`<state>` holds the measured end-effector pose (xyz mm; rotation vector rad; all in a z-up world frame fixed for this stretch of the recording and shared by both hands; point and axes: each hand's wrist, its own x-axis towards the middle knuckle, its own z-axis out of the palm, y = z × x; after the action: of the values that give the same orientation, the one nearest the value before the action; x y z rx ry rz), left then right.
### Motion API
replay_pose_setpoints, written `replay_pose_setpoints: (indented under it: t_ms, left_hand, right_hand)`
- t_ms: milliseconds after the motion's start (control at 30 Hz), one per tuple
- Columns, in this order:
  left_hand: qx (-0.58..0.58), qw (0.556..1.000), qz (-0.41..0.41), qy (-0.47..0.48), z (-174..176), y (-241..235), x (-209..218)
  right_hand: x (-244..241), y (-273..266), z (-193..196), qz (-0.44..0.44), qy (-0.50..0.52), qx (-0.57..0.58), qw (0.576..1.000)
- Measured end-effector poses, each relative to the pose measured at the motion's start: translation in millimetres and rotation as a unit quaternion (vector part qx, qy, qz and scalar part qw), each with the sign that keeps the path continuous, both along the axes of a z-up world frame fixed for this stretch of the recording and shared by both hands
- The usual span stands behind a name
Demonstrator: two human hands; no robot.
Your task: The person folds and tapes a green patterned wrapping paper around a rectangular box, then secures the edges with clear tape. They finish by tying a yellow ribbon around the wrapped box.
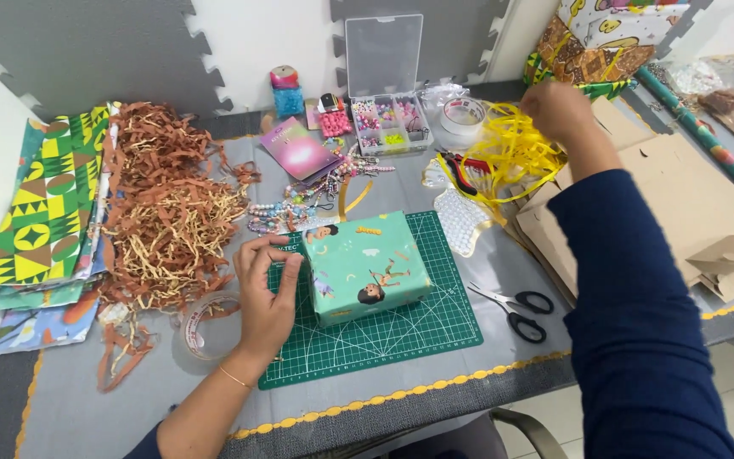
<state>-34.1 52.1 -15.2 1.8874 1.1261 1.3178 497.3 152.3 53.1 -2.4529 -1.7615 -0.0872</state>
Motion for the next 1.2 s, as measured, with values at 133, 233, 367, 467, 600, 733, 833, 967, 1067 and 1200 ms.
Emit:
replay_pose_setpoints:
  t_ms: [133,233,367,467,600,733,833,967,1067,1200]
  left_hand:
    - [0.059,0.998,-0.001,0.008,3,0,0]
    - [0.084,0.996,-0.010,-0.022,15,-13,8]
    - [0.097,0.989,-0.094,-0.065,56,-40,34]
    - [0.111,0.979,-0.158,-0.059,105,-50,56]
    - [0.077,0.958,-0.275,-0.031,165,-54,88]
    - [-0.024,0.945,-0.323,0.047,197,-52,93]
    - [0.069,0.944,-0.320,0.044,184,-41,86]
    - [-0.024,0.967,-0.236,0.097,172,-37,64]
    - [-0.039,0.973,-0.189,0.126,153,-31,51]
    - [-0.040,0.982,-0.141,0.119,120,-19,35]
  right_hand:
    - [34,-18,42,0.100,0.001,0.140,0.985]
    - [23,-46,91,0.192,-0.044,0.232,0.953]
    - [-74,-114,164,0.204,0.116,0.181,0.955]
    - [-151,-154,194,0.232,0.136,0.119,0.956]
    - [-223,-192,206,0.362,0.047,0.084,0.927]
    - [-226,-200,195,0.403,0.038,0.095,0.910]
    - [-211,-202,196,0.386,0.091,0.069,0.916]
    - [-170,-186,190,0.327,0.183,-0.021,0.927]
    - [-123,-153,163,0.270,0.253,-0.059,0.927]
    - [-62,-99,111,0.104,0.326,0.003,0.939]
